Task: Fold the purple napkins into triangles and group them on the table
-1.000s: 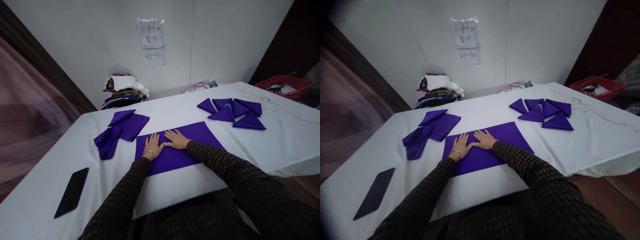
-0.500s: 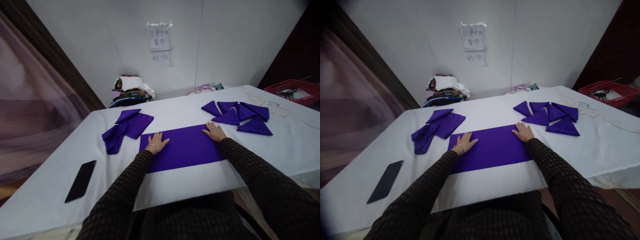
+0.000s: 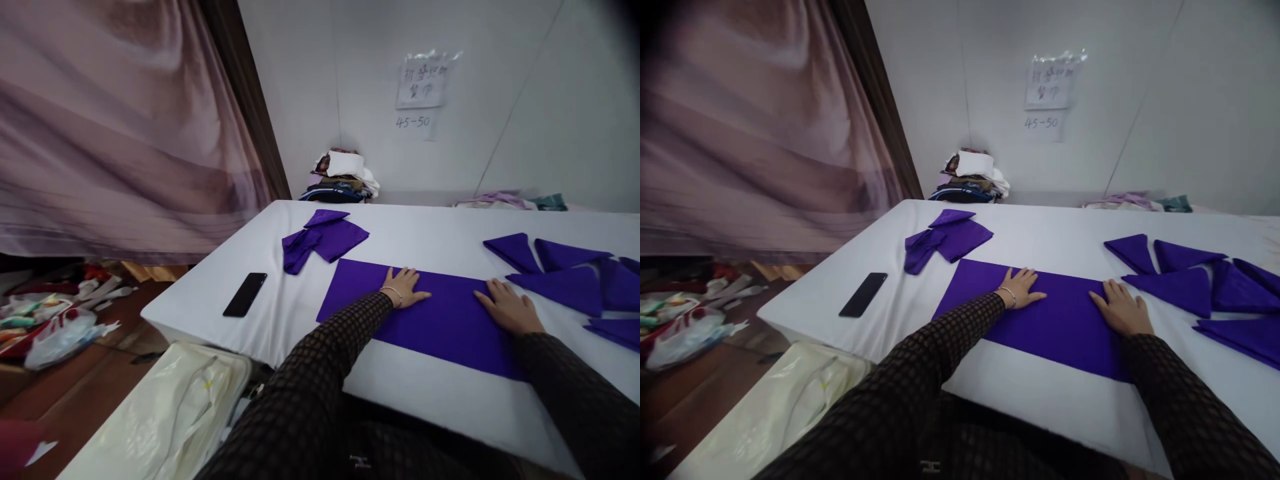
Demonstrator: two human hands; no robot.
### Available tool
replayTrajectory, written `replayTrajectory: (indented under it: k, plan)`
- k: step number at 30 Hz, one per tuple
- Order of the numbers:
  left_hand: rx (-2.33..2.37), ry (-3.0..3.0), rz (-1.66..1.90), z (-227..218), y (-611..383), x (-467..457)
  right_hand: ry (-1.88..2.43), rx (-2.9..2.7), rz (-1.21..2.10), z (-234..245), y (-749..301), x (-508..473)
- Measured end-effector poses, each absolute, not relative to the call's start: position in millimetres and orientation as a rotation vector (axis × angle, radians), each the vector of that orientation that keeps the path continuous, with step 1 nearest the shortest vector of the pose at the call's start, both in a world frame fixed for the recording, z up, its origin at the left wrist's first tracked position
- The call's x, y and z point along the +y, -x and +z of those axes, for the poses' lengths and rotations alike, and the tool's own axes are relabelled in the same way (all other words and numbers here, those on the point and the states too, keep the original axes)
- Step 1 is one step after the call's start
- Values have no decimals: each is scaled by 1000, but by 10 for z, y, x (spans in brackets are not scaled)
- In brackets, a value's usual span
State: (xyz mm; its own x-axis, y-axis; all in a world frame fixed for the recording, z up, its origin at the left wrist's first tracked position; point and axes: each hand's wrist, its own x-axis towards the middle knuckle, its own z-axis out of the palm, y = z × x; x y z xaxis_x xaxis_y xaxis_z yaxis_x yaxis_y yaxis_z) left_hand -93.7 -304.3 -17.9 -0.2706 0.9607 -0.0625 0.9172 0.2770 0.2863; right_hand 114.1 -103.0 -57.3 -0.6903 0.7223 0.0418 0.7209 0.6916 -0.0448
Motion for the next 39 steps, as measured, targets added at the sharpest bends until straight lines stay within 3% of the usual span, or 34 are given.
replayTrajectory:
  k: [7,12,21,28,31,39]
  plan:
    - [2609,-1368,198,-140,2090,-3998,1202,-2797,91,-672,-1143,-955]
    - [2731,-1195,142,-201,2334,-4245,1223,-2792,142,-671,-1133,-958]
    - [2768,-1219,151,-230,2297,-4224,1300,-2825,215,23,-753,-1497]
    - [2764,-1269,133,-162,2316,-4192,588,-3009,355,29,481,-2749]
    - [2798,-1234,61,-171,2352,-4169,392,-3008,462,-74,737,-2863]
    - [2831,-1279,40,-225,2403,-4157,1031,-2774,392,-124,-638,-1556]
